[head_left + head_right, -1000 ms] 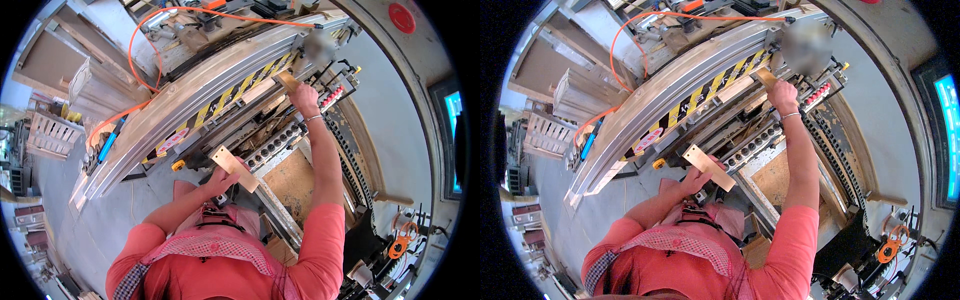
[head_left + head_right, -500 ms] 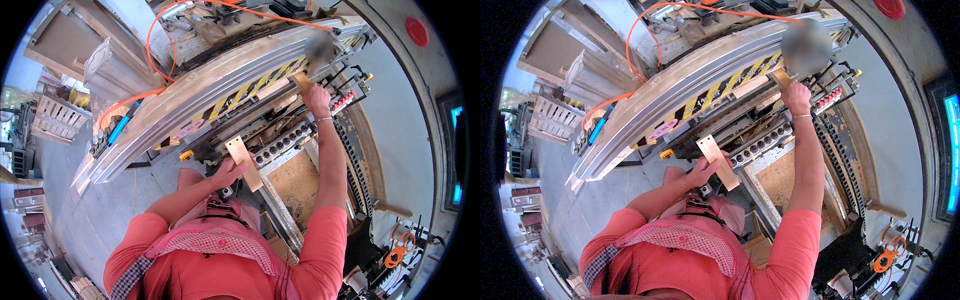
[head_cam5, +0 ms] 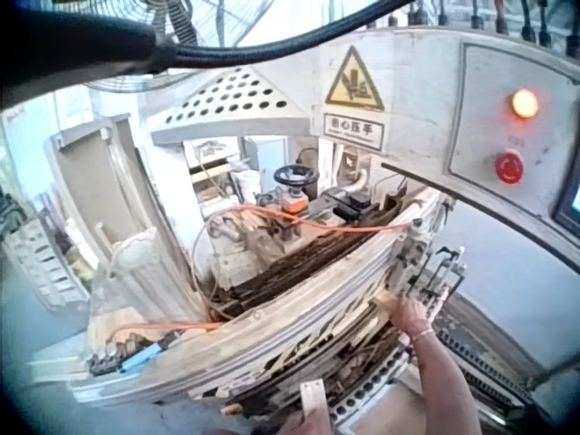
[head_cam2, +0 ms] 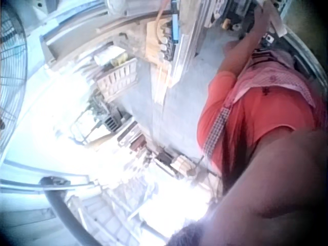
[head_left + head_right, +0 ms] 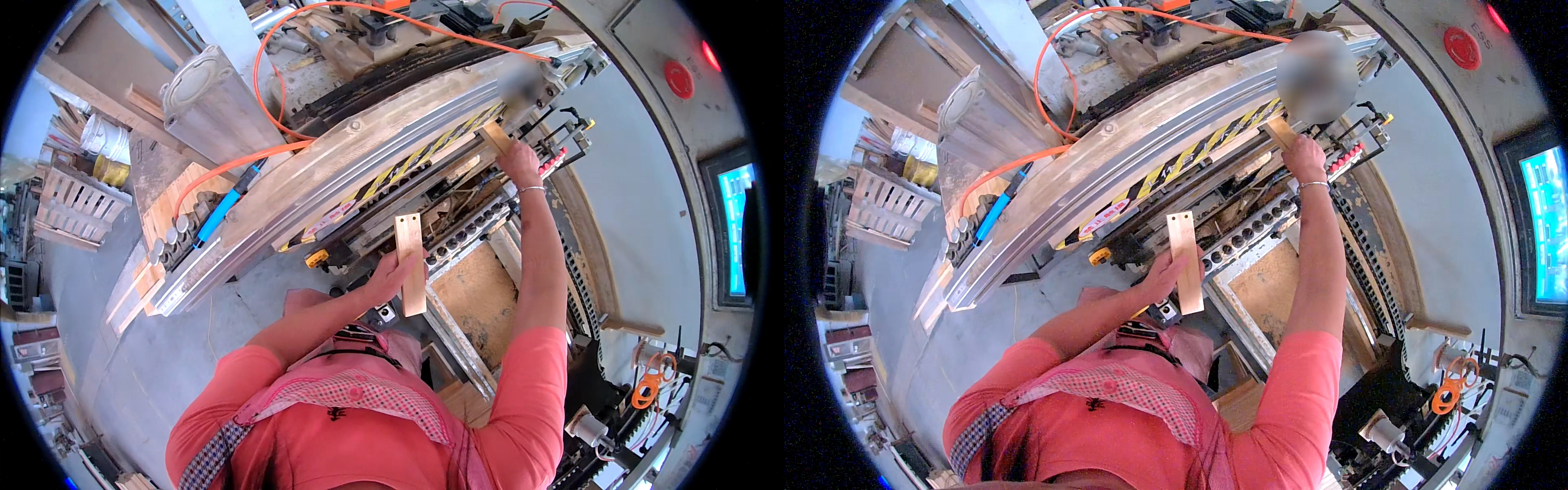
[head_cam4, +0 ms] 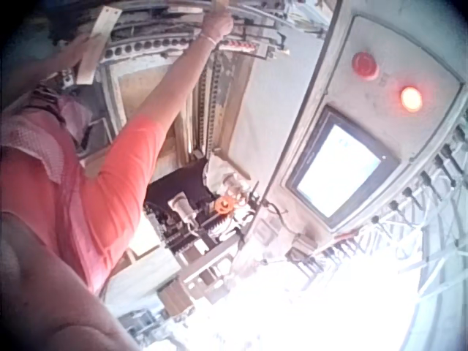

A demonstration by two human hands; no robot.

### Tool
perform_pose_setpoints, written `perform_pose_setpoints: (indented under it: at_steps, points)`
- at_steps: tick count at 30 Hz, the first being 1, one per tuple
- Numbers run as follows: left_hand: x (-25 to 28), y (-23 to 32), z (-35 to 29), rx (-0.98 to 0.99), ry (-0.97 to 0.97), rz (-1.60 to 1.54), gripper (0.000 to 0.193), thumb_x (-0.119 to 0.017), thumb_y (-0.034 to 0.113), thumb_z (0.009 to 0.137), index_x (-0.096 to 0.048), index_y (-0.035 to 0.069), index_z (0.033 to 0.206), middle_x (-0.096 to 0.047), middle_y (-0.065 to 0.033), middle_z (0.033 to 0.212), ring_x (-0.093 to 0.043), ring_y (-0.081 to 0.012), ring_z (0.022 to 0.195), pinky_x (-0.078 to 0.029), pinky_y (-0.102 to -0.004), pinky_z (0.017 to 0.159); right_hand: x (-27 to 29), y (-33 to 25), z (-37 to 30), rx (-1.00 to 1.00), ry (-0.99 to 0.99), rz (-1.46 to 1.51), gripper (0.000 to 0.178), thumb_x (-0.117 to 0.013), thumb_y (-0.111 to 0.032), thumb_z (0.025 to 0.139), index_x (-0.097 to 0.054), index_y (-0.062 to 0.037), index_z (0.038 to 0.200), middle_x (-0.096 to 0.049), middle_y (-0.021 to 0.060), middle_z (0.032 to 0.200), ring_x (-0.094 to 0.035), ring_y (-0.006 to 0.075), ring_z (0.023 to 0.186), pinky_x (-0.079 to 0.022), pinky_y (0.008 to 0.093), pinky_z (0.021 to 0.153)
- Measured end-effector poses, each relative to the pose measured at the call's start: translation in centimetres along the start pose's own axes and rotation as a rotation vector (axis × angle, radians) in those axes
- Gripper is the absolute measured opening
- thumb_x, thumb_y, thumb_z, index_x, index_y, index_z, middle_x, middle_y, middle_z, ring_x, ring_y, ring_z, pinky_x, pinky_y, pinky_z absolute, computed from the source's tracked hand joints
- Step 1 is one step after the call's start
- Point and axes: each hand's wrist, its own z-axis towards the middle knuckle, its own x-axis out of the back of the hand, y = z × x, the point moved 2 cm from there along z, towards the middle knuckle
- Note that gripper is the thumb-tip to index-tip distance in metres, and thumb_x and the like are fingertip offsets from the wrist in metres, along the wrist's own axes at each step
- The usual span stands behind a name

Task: The person feeds small rectangular wooden blocks into a woodworking machine one by one. They retrieve the processed blocks from the output side and stack them on a nearby table. The person repeats this cycle of feeding and stacking throughout the clip.

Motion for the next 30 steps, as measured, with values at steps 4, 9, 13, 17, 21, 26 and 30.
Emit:
perform_pose_setpoints:
  at_steps: [4,9,13,17,21,26,30]
  points:
    - [0.2,-0.5,0.2,0.029,0.033,0.025,0.023,-0.051,0.017,0.088,-0.05,0.001,0.105,-0.058,-0.0032,0.079,-0.056,-0.0089,0.071,-0.047,-0.0247,0.062,-0.4,-0.5,0.3,-0.017,-0.014,-0.049,0.039,-0.064,-0.031,0.072,-0.058,-0.0014,0.096,-0.063,0.0168,0.095,-0.061,0.0305,0.091,-0.05,0.0385,0.078]
    - [0.2,-0.5,0.1,0.074,0.033,0.009,0.023,-0.054,0.014,0.086,-0.05,0.001,0.104,-0.058,-0.0025,0.078,-0.056,-0.0092,0.07,-0.047,-0.0251,0.062,0.0,-0.6,0.2,0.028,-0.033,-0.082,0.036,-0.063,-0.032,0.073,-0.06,-0.0026,0.094,-0.063,0.0173,0.095,-0.061,0.0313,0.091,-0.05,0.0391,0.078]
    - [0.2,-1.0,0.3,0.053,0.022,0.008,0.024,-0.054,0.015,0.087,-0.05,0.0,0.105,-0.059,-0.0032,0.078,-0.056,-0.0095,0.07,-0.047,-0.0254,0.063,-0.4,0.0,0.3,-0.01,0.008,-0.08,0.041,-0.063,-0.035,0.071,-0.059,-0.0002,0.093,-0.063,0.0205,0.089,-0.061,0.0339,0.087,-0.05,0.0411,0.076]
    - [0.2,-0.9,0.4,0.028,0.002,0.071,0.027,-0.055,0.016,0.087,-0.051,-0.003,0.105,-0.06,-0.0038,0.079,-0.057,-0.0093,0.071,-0.047,-0.0255,0.065,-0.4,0.1,0.5,-0.01,-0.012,-0.046,0.041,-0.063,-0.034,0.071,-0.059,-0.0002,0.093,-0.063,0.0202,0.088,-0.061,0.0335,0.087,-0.049,0.0412,0.076]
    - [-0.2,-0.8,0.1,0.035,0.008,0.081,0.022,-0.051,0.014,0.088,-0.048,0.002,0.106,-0.057,-0.0039,0.079,-0.055,-0.0111,0.069,-0.046,-0.0258,0.06,-0.5,0.1,0.4,0.013,0.01,-0.051,0.034,-0.06,-0.029,0.072,-0.059,-0.0027,0.094,-0.064,0.0183,0.09,-0.062,0.0325,0.087,-0.05,0.0404,0.076]
    - [0.0,-0.4,0.0,0.049,0.01,0.046,0.022,-0.05,0.014,0.086,-0.052,0.0,0.104,-0.057,-0.0027,0.075,-0.055,-0.0093,0.067,-0.046,-0.0249,0.061,-0.9,0.1,0.4,0.05,0.049,-0.029,0.033,-0.062,-0.027,0.072,-0.058,-0.0029,0.094,-0.064,0.0168,0.09,-0.062,0.0314,0.086,-0.051,0.0399,0.074]
    - [-0.3,0.4,-0.1,0.037,-0.002,0.057,0.023,-0.049,0.016,0.088,-0.051,0.001,0.104,-0.057,-0.0039,0.075,-0.054,-0.0102,0.067,-0.046,-0.0253,0.06,-0.5,-0.1,0.1,0.044,0.044,-0.031,0.037,-0.064,-0.031,0.072,-0.059,-0.0017,0.092,-0.064,0.0181,0.089,-0.062,0.0316,0.085,-0.051,0.0394,0.075]
